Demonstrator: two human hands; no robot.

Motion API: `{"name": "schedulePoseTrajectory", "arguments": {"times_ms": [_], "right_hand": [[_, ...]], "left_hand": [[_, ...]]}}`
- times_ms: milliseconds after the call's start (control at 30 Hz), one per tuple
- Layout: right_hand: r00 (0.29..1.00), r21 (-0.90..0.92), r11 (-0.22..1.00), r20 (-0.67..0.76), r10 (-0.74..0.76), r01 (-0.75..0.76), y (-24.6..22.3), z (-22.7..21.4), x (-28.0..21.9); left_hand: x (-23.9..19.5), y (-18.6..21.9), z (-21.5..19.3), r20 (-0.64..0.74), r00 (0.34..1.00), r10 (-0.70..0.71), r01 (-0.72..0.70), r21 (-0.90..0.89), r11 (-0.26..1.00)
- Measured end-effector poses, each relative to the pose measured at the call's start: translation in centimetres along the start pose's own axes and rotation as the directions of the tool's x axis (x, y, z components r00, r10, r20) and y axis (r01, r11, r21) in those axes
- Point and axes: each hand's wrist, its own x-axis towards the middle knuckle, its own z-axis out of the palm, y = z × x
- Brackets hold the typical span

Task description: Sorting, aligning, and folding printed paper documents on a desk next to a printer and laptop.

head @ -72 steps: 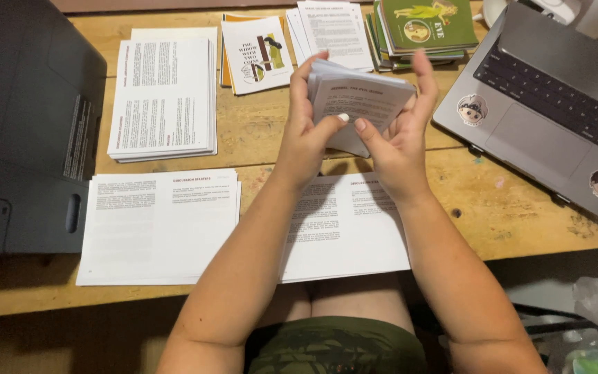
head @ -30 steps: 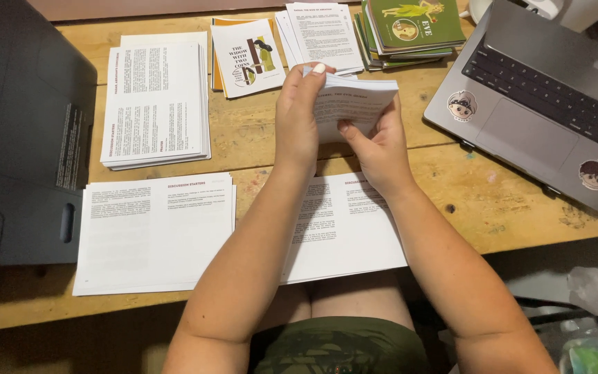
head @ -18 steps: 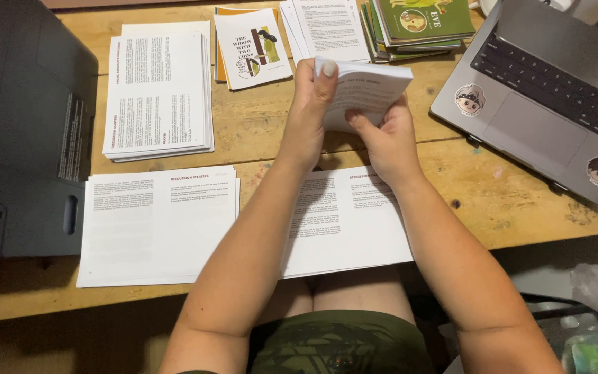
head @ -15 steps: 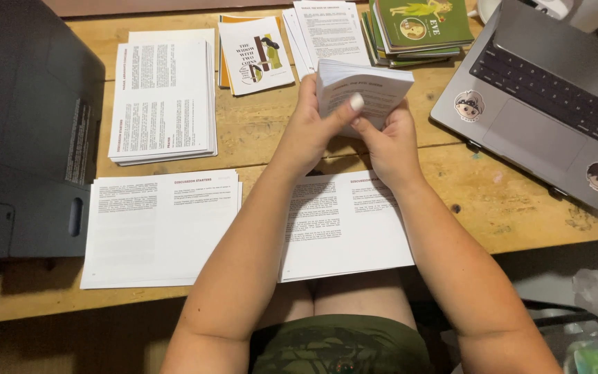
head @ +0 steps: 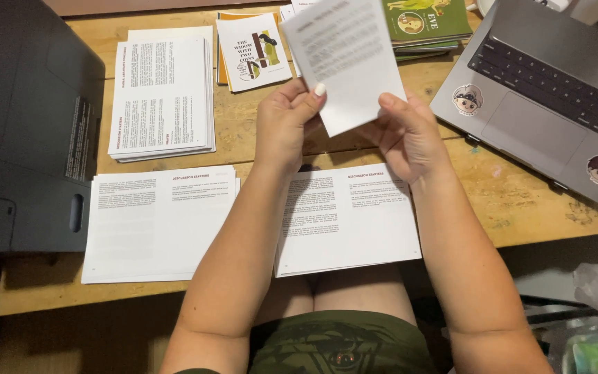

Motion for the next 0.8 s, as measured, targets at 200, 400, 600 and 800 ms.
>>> {"name": "schedulePoseTrajectory", "arguments": {"times_ms": [200,400,600,800], "right_hand": [[0.994,-0.302,0.949,0.028,0.104,-0.090,3.8,1.5,0.4],[1.000,-0.412,0.911,-0.026,0.007,-0.018,2.9,2.3,-0.6],[0.999,-0.462,0.887,-0.015,-0.036,0.025,2.9,3.0,-0.9],[0.998,-0.484,0.873,0.054,-0.033,0.055,3.1,2.4,-1.1]], "left_hand": [[-0.4,-3.7,1.2,-0.061,0.998,-0.030,0.018,-0.195,0.981],[-2.0,-2.1,2.5,-0.126,0.992,-0.010,-0.006,-0.125,0.992],[-1.2,-3.7,1.0,-0.191,0.981,0.037,-0.062,-0.126,0.990],[0.4,-1.9,0.0,-0.314,0.941,0.125,-0.177,-0.141,0.974]]}}
